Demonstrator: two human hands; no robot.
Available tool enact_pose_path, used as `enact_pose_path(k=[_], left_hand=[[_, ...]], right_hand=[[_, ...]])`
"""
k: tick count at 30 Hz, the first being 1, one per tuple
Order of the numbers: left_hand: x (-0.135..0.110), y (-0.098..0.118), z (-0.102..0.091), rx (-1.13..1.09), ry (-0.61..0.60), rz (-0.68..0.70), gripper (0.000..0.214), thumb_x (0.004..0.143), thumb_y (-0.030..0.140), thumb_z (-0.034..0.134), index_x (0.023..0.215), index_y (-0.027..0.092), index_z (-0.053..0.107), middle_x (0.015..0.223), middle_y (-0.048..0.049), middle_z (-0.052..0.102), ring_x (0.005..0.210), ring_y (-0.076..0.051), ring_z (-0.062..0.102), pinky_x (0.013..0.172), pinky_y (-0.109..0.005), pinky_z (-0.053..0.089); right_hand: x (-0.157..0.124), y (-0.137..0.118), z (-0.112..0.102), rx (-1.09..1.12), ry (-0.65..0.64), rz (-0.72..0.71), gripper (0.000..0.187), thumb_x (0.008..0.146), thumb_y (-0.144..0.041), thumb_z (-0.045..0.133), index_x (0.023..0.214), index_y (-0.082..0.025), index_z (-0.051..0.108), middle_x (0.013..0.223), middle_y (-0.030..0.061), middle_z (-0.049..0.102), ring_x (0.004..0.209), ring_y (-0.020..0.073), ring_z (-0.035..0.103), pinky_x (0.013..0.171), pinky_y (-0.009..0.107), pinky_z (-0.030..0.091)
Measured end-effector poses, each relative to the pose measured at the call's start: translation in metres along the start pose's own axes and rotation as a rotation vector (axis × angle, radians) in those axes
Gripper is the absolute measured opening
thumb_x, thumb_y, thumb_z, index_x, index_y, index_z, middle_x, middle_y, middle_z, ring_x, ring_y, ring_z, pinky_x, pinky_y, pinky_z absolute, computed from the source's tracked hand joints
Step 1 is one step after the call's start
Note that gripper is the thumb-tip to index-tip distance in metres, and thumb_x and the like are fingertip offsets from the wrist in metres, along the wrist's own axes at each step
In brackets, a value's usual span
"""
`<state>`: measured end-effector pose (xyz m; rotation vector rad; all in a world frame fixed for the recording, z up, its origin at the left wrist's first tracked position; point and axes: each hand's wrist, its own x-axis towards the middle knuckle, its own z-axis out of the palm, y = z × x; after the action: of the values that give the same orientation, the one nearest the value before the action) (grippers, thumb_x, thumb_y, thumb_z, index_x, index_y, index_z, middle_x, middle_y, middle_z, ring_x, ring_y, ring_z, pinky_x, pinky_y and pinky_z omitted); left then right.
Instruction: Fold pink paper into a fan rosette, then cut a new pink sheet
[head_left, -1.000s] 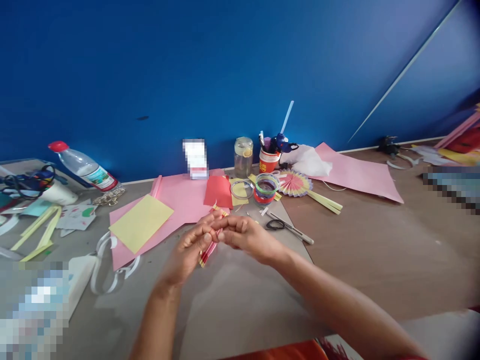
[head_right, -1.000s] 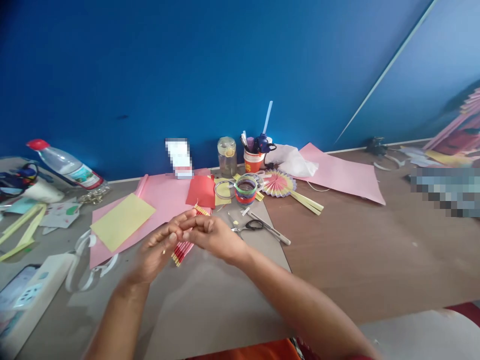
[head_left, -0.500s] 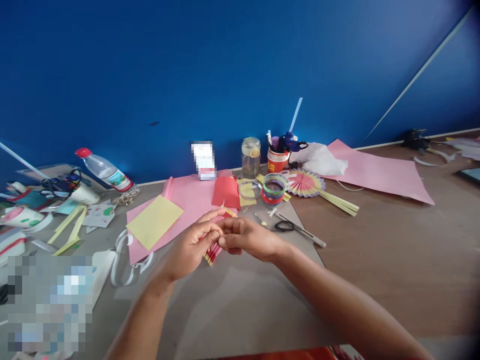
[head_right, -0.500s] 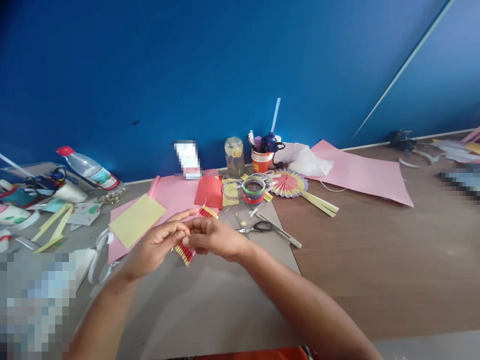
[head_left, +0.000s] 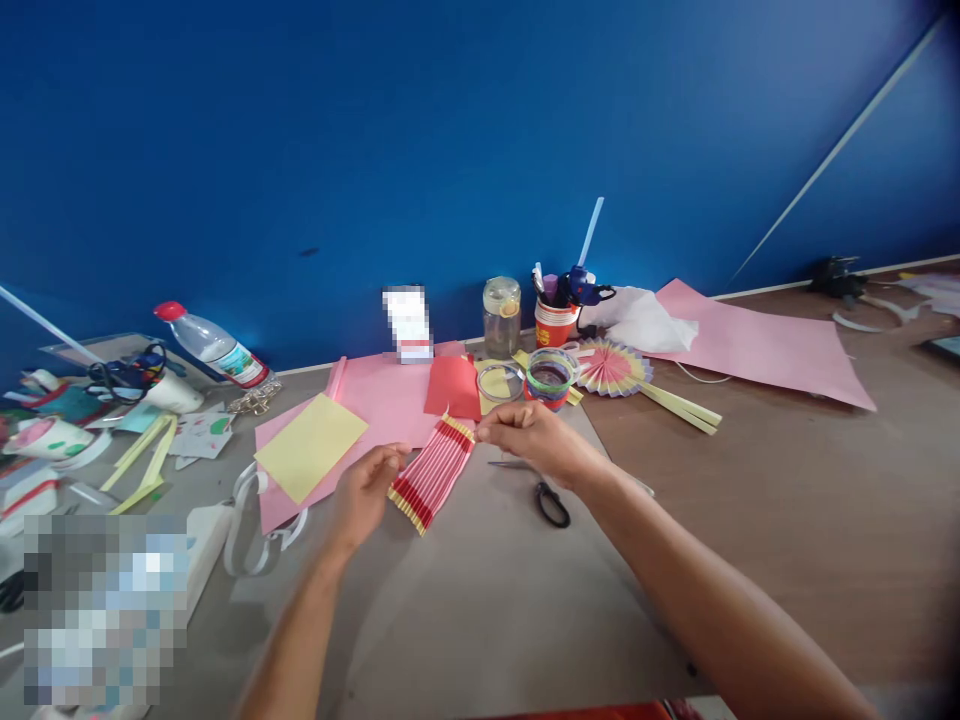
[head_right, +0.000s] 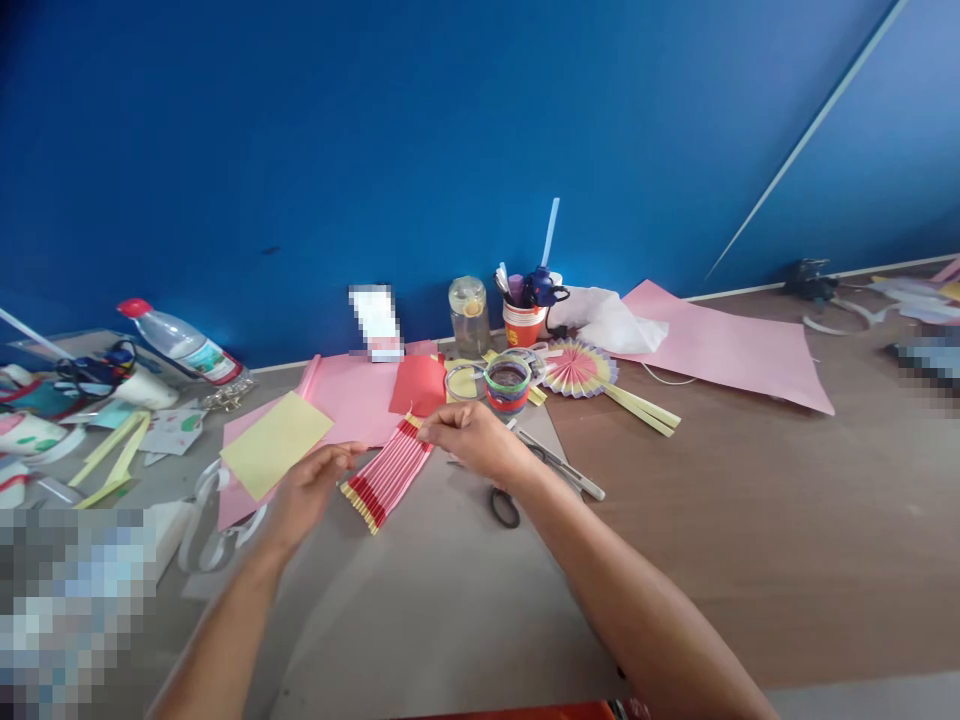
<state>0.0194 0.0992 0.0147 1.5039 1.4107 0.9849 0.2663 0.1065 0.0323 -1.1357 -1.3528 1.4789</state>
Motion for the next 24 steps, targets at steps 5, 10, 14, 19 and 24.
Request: enact_pose_path(k=[5, 10, 14, 19, 24], left_hand=[[0.005, -0.026, 0.008, 0.169, 0.137, 0.025, 0.016, 0.075, 0.037, 0.059, 0.08, 0.025, 0.069, 0.092, -0.0041, 0.071, 0.093, -0.025, 0.06, 0.089, -0.036, 0.041], [0.002, -0.036, 0.024, 0.301, 0.163, 0.126, 0.028, 0.067, 0.041, 0.07, 0.087, 0.022, 0.067, 0.099, -0.0111, 0.067, 0.102, -0.032, 0.057, 0.096, -0.043, 0.035], [-0.006, -0.037, 0.045, 0.746, 0.11, 0.25, 0.072, 0.062, 0.055, 0.07, 0.118, 0.012, 0.053, 0.12, -0.0234, 0.054, 0.118, -0.042, 0.043, 0.101, -0.054, 0.026], [-0.005, -0.036, 0.054, 1.047, 0.112, 0.269, 0.066, 0.065, 0.051, 0.069, 0.117, 0.013, 0.052, 0.111, -0.0202, 0.057, 0.109, -0.039, 0.047, 0.097, -0.054, 0.027], [-0.002, -0.031, 0.052, 1.198, 0.076, 0.224, 0.037, 0.075, 0.038, 0.059, 0.103, 0.014, 0.061, 0.096, -0.0145, 0.062, 0.097, -0.033, 0.054, 0.097, -0.05, 0.029]], right_hand=[[-0.003, -0.017, -0.018, 0.272, 0.121, -0.033, 0.023, 0.066, -0.038, 0.069, 0.064, -0.017, 0.061, 0.047, -0.0073, 0.035, 0.044, 0.0054, 0.024, 0.046, 0.024, 0.018], [-0.008, -0.026, -0.027, 0.165, 0.192, -0.077, 0.024, 0.067, -0.04, 0.069, 0.068, -0.016, 0.064, 0.047, -0.0069, 0.035, 0.044, 0.006, 0.026, 0.046, 0.025, 0.017], [-0.01, -0.028, -0.022, 0.037, 0.194, -0.117, 0.025, 0.07, -0.041, 0.066, 0.064, -0.017, 0.062, 0.05, -0.0054, 0.037, 0.047, 0.0072, 0.028, 0.047, 0.026, 0.019], [-0.01, -0.028, -0.02, -0.024, 0.201, -0.147, 0.017, 0.075, -0.032, 0.061, 0.067, -0.017, 0.063, 0.054, -0.0042, 0.042, 0.052, 0.0088, 0.036, 0.05, 0.025, 0.027], [-0.009, -0.028, -0.019, -0.046, 0.177, -0.168, 0.017, 0.075, -0.03, 0.059, 0.065, -0.016, 0.062, 0.055, -0.0039, 0.044, 0.055, 0.0092, 0.039, 0.054, 0.025, 0.032]])
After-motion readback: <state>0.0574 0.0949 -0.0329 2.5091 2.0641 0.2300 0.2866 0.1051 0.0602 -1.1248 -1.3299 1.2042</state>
